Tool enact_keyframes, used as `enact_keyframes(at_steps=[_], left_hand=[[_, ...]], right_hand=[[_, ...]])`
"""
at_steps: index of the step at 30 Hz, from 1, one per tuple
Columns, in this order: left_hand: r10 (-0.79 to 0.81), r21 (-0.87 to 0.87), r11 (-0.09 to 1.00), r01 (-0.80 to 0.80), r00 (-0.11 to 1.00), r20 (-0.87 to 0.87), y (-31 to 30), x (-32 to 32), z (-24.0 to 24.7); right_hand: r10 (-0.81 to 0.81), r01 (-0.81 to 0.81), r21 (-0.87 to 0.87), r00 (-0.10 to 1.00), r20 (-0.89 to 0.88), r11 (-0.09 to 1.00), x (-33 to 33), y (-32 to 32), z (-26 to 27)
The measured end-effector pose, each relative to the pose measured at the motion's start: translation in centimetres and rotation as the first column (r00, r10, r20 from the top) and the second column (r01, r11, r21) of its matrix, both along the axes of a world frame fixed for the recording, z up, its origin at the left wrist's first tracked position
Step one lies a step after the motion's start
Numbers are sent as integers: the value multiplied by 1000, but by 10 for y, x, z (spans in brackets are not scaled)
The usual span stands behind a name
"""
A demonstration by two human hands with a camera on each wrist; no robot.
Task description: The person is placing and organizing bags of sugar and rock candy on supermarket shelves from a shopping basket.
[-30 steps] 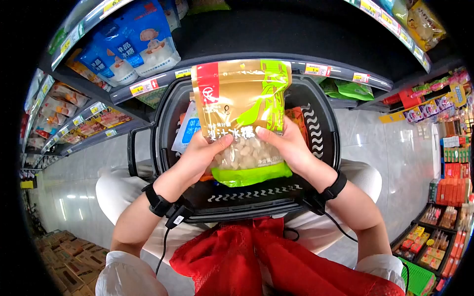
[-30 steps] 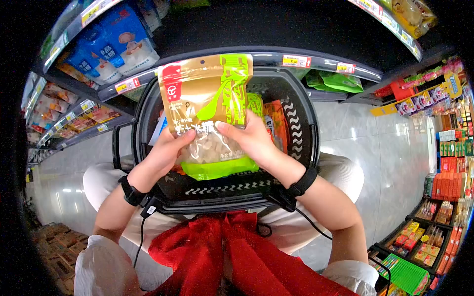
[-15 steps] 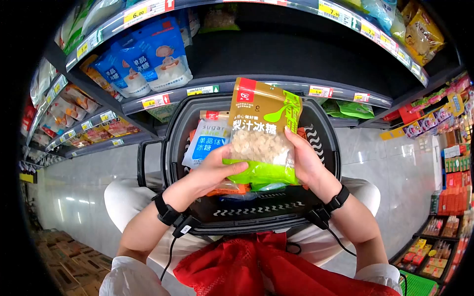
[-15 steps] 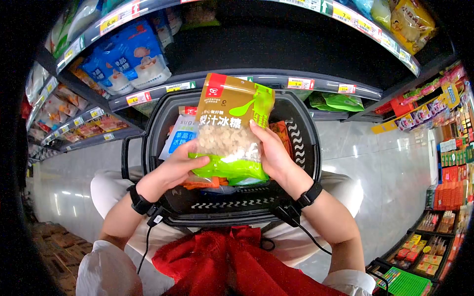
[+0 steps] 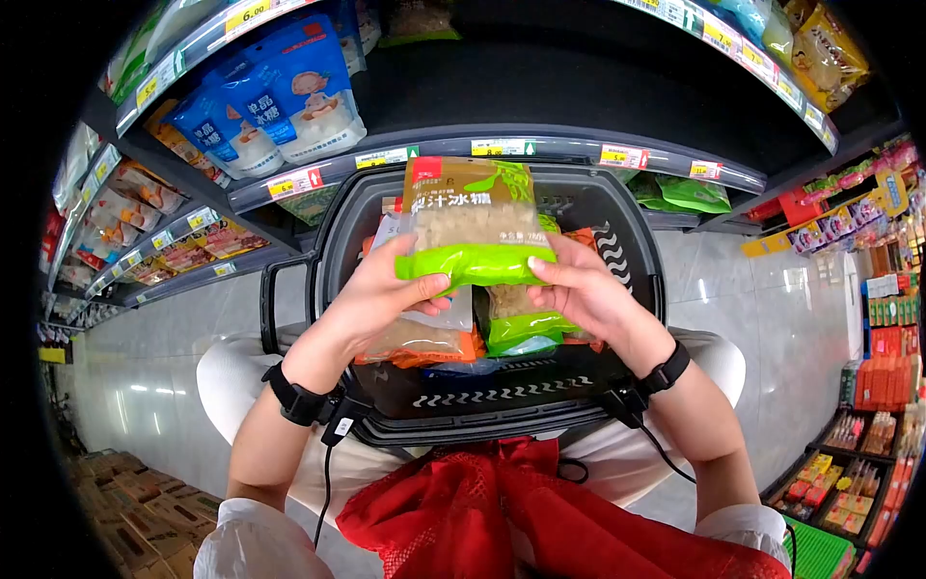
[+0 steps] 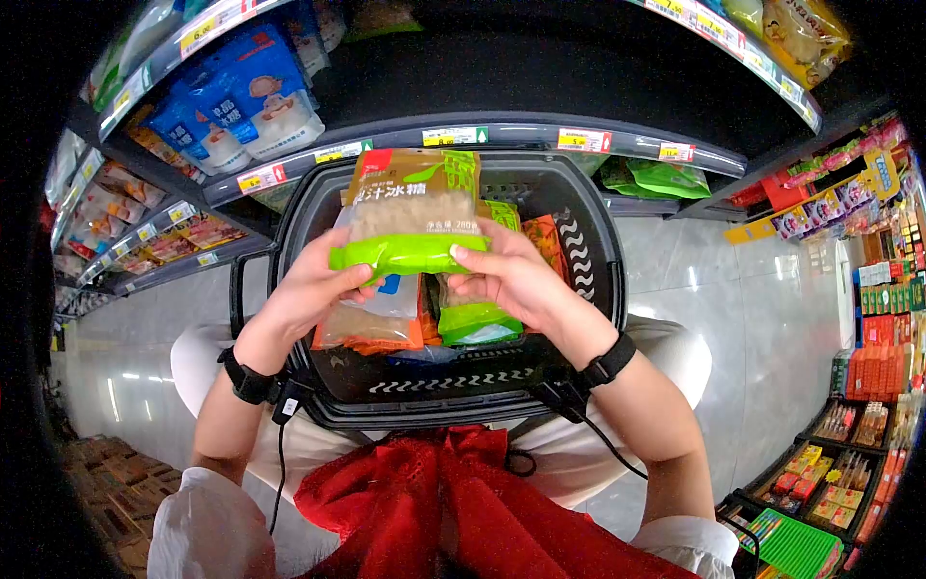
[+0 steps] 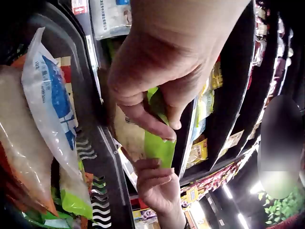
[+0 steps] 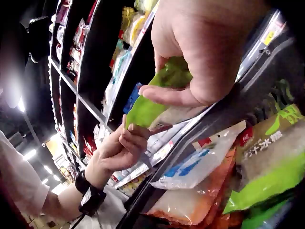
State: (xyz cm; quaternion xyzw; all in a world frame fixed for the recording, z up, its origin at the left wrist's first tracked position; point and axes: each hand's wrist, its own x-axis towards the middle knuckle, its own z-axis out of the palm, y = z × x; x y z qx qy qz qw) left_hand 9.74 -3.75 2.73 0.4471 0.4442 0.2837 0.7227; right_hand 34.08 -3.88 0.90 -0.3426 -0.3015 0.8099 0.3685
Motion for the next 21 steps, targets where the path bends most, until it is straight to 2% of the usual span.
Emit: enact_keyframes(at_steps=[1,3,4,5,6,7,8,9,12,13,15,19,21], left_hand=[[27,63,998,-28,1000,5,0,2,4],[54,127,990,-55,998,12,-1,5,10],[98,185,979,-92,995,-28,-2,6,12],[144,243,962,-125,987,-65,-2,7,14],[145,242,962,-125,987,-66,-1,8,15],[209,311,935,-173,974,-86,-1,8,17],[273,379,900,-217,956,-102,-1,9,18],[274,377,901,-216,956,-105,-2,10,19],[312,608,767,-208,947,-71,-5,15,22],[311,608,767,-207,948,-70,-4,13,20],[317,778,628,40,899,-302,-3,6,15],[361,800,599,29,883,-301,-3,1,23],[359,813,582,7,895,-265,0,-2,25]], right_hand=[[0,0,-2,1000,-1,1000,-1,0,6],[-115,102,155,990,77,983,-5,1,18],[-193,164,192,970,145,968,-9,-1,24],[-193,164,191,971,144,968,-10,-2,29],[-239,148,314,931,277,938,-10,-2,34],[-297,111,428,869,395,897,-10,-2,37],[-305,126,393,847,435,911,-8,-1,41],[-303,126,390,848,434,912,-8,0,42],[-376,256,435,901,214,863,-3,3,39],[-377,257,436,901,214,862,0,3,35],[-361,243,439,909,208,865,4,2,31],[-354,189,568,915,194,801,10,-3,36],[-368,72,655,871,327,752,11,-5,45]])
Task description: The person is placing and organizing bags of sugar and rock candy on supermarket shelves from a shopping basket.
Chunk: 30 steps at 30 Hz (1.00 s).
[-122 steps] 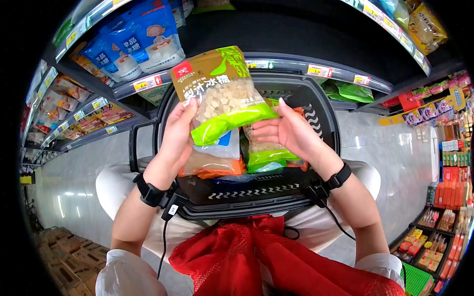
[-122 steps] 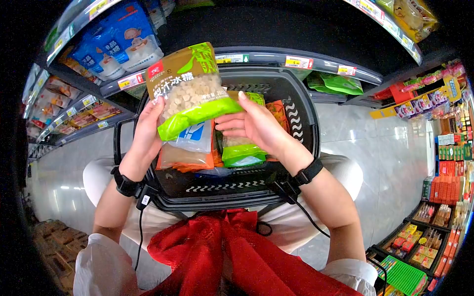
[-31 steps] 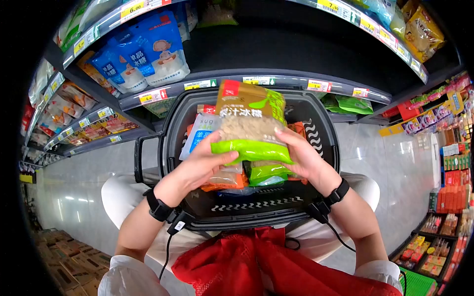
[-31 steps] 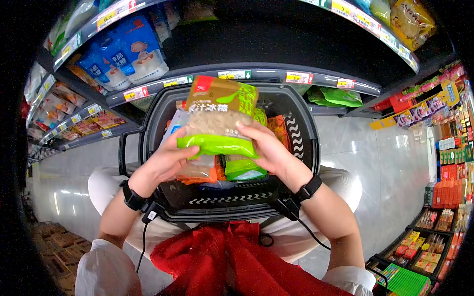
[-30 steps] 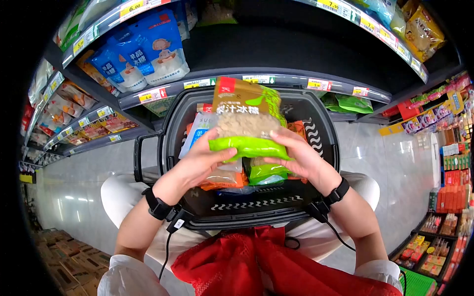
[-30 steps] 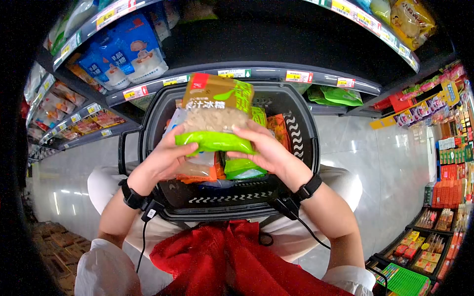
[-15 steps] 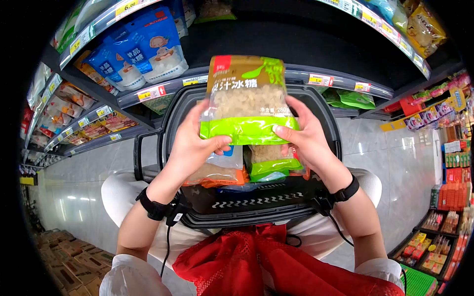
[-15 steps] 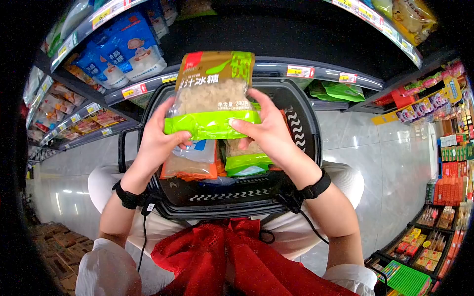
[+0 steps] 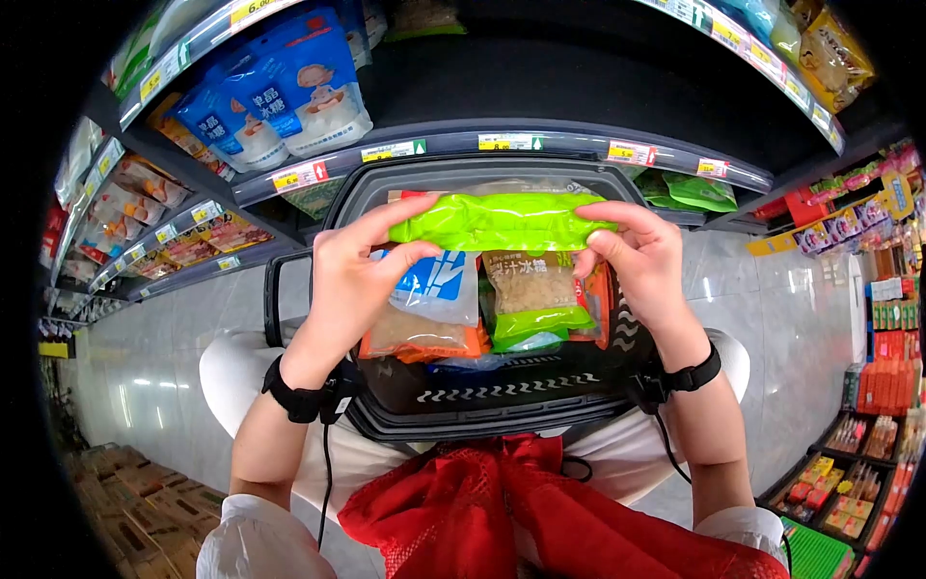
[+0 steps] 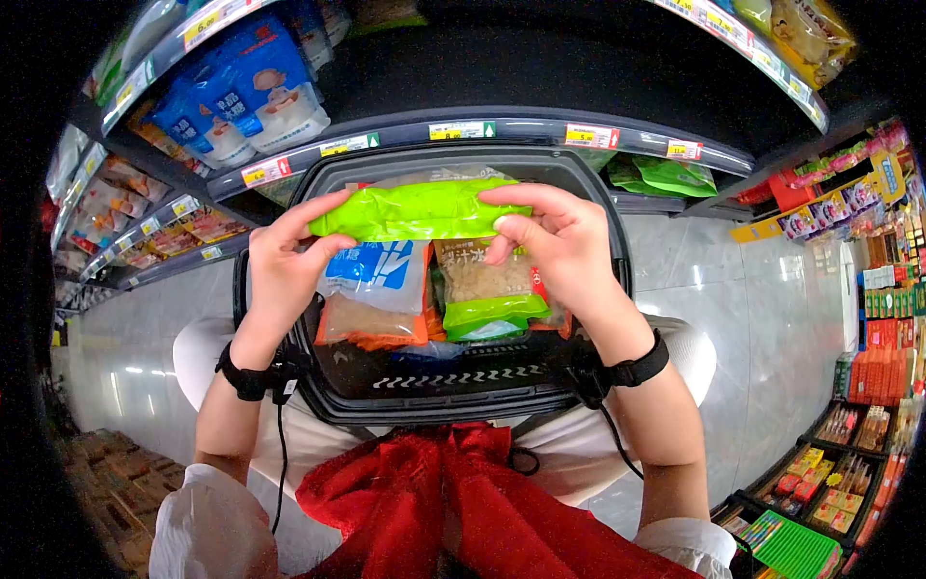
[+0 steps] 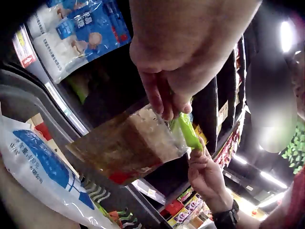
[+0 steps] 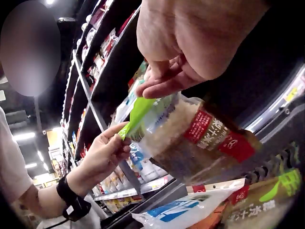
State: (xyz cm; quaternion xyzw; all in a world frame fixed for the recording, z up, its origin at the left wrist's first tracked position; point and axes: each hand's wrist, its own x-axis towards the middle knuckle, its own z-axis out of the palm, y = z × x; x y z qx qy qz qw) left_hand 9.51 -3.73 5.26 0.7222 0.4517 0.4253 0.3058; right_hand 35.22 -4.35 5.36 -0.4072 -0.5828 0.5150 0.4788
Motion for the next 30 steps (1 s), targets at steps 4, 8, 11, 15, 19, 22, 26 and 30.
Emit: enact_keyframes(at_steps=[4,8,11,15,19,22,26,30], left_hand=[[17,-69,998,-12,997,72,8,-1,-4],[50,-30,998,-48,996,72,15,1,-15],[38,-13,999,-39,999,-24,15,2,-10],[76,-92,992,-85,992,-100,22,5,-9],[177,334,940,-74,941,-287,27,8,-14],[173,421,907,-24,932,-319,26,13,-19],[178,401,915,-52,942,-285,26,14,-22],[104,393,919,42,934,-343,23,15,-24]], right_hand=[[-76,73,87,997,29,994,-6,10,0],[-175,158,140,977,122,977,-9,16,-11],[-252,234,144,961,118,961,-9,16,-16],[-308,295,90,926,218,951,-10,17,-17],[-405,278,326,802,439,903,-3,27,-24],[-537,154,587,630,561,795,4,26,-25],[-680,-1,754,431,593,657,-3,15,-19],[-573,-106,763,597,562,638,-7,18,-15]])
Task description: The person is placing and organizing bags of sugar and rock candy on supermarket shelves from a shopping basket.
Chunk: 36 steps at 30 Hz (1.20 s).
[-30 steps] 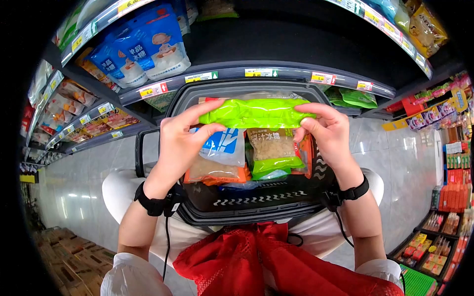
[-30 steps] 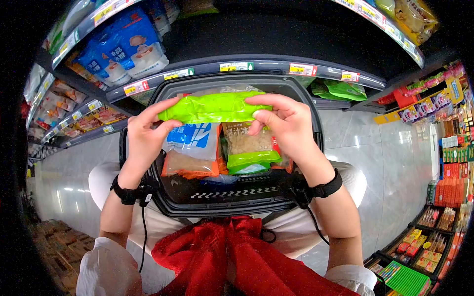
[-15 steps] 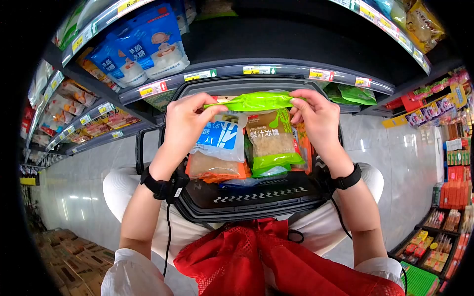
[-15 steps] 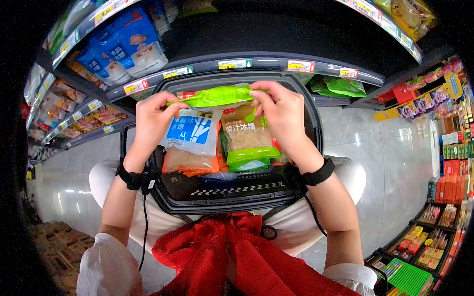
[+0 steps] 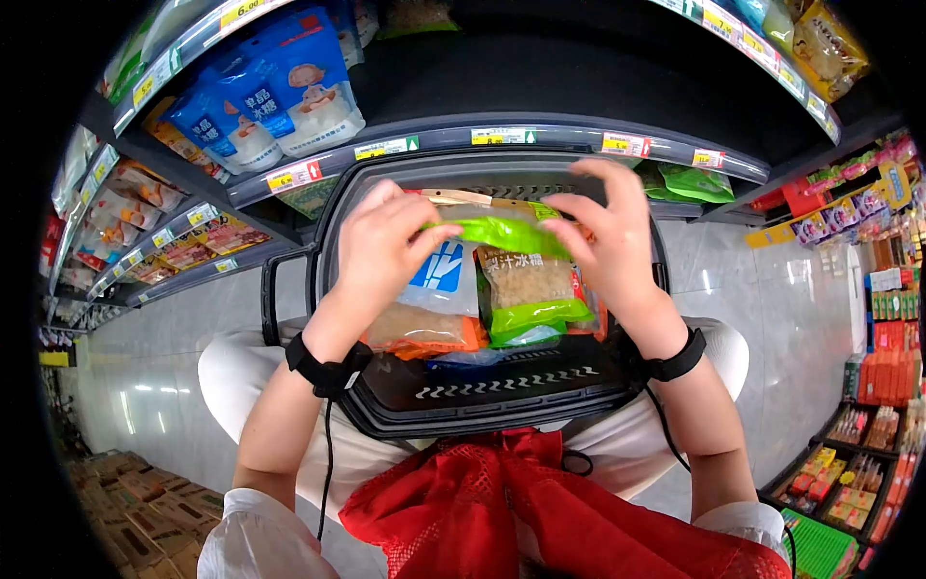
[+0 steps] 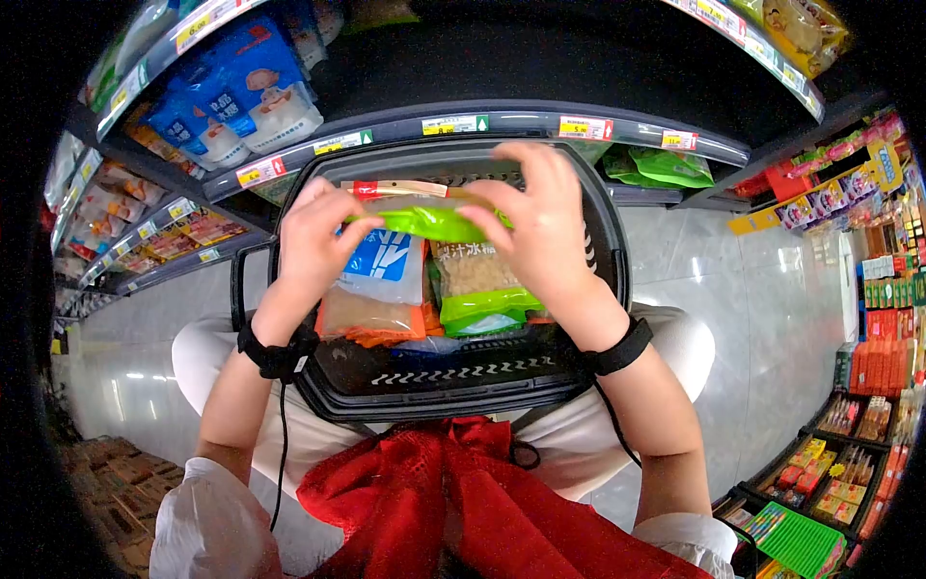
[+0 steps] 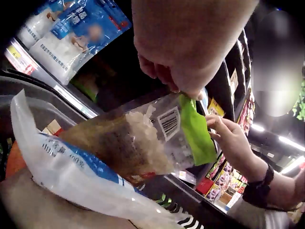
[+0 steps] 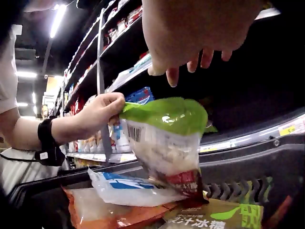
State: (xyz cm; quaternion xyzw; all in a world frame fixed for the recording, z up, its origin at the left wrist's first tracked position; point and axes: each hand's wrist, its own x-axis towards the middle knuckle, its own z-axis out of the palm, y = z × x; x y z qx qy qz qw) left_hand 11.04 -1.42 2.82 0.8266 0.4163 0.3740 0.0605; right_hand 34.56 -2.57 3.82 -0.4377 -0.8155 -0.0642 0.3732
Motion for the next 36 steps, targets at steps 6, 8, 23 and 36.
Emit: enact_keyframes(at_steps=[6,8,23,36], left_hand=[[-50,-18,999,50,999,18,-4,8,-6],[-54,-19,998,55,998,12,-4,9,-7],[-68,11,998,68,997,-37,-5,8,3],[-201,5,978,208,950,-239,-12,16,-1]], right_hand=[[152,-148,-162,988,12,975,-17,-5,-28],[151,-156,-198,988,-40,968,-18,-6,-31],[222,-222,-37,975,-10,974,-19,0,-27],[225,-212,-103,966,132,972,-28,-9,-27]])
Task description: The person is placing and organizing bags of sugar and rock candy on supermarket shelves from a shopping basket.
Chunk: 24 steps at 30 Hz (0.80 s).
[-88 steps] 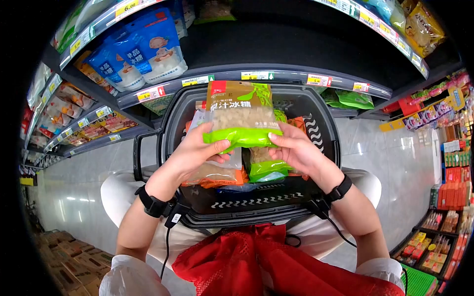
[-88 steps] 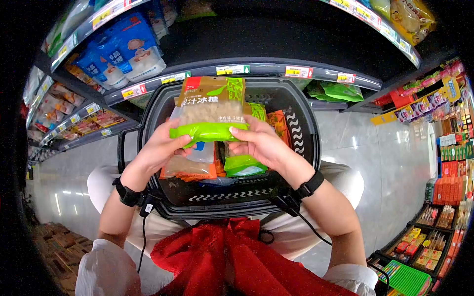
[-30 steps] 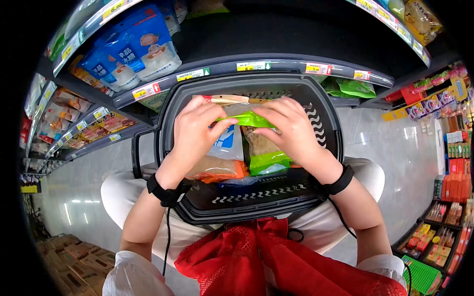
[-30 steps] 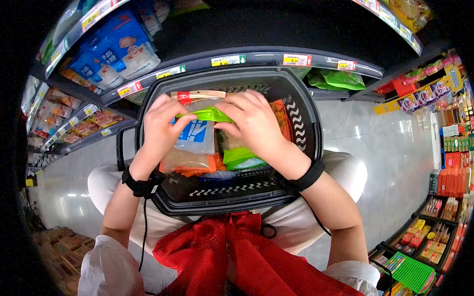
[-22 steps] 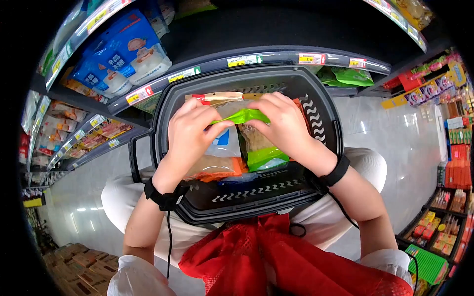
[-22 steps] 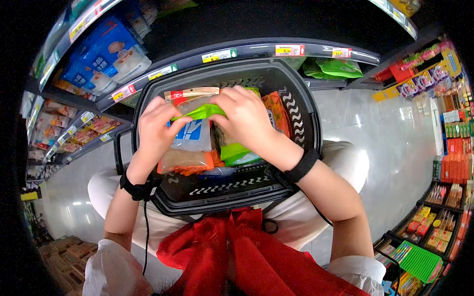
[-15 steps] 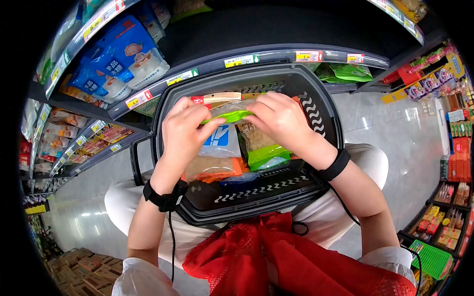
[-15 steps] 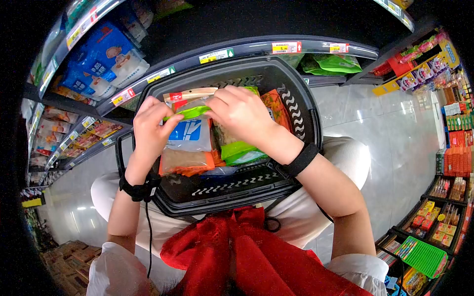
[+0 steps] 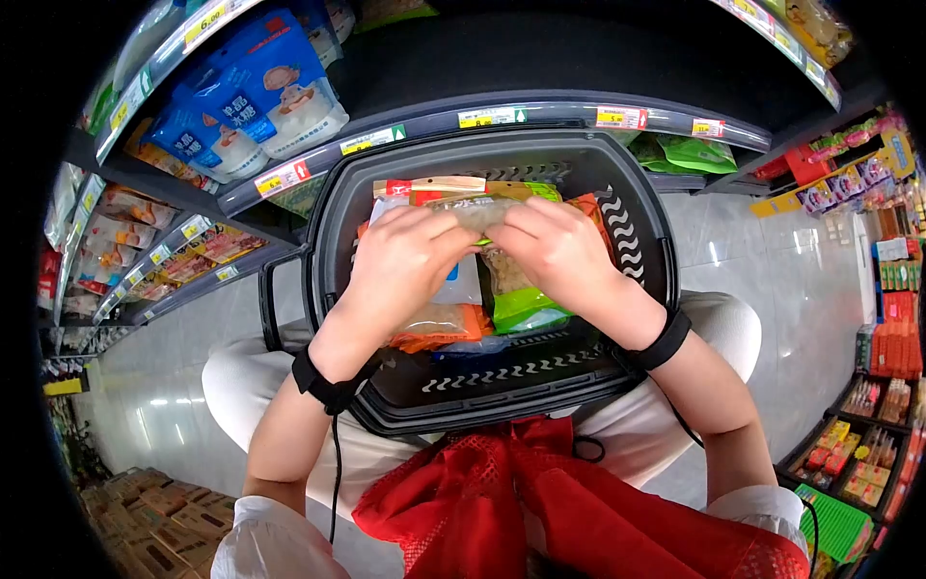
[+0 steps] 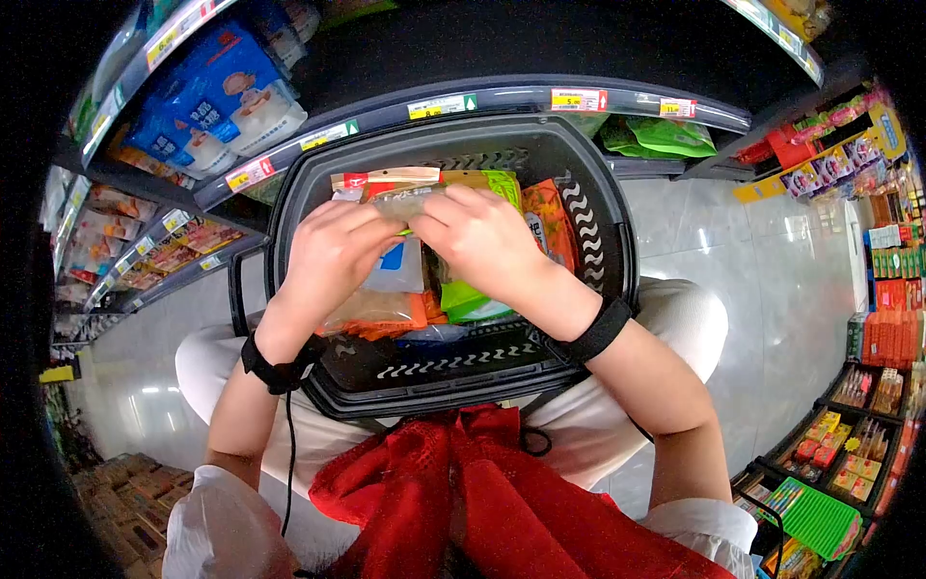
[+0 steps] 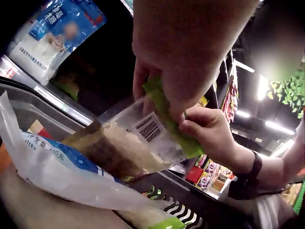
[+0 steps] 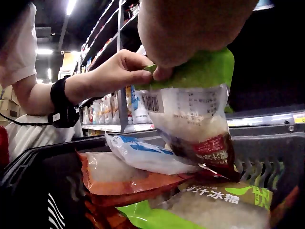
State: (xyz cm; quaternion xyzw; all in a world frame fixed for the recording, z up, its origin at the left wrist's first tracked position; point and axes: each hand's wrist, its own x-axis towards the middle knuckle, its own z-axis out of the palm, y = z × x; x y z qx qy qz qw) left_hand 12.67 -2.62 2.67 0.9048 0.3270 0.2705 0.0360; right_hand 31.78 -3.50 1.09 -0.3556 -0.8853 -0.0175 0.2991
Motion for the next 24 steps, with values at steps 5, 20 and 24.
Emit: enact_keyframes(at_steps=[5,20,24], left_hand=[[65,-97,994,-56,993,94,5,-7,0],[125,-305,952,-40,956,265,0,-27,6],[125,-321,946,-51,969,214,-2,-32,6]], right_hand=[[-162,155,74,982,97,985,18,4,8],[-108,97,202,993,47,975,31,18,0],[9,-25,221,997,73,975,33,18,-3]])
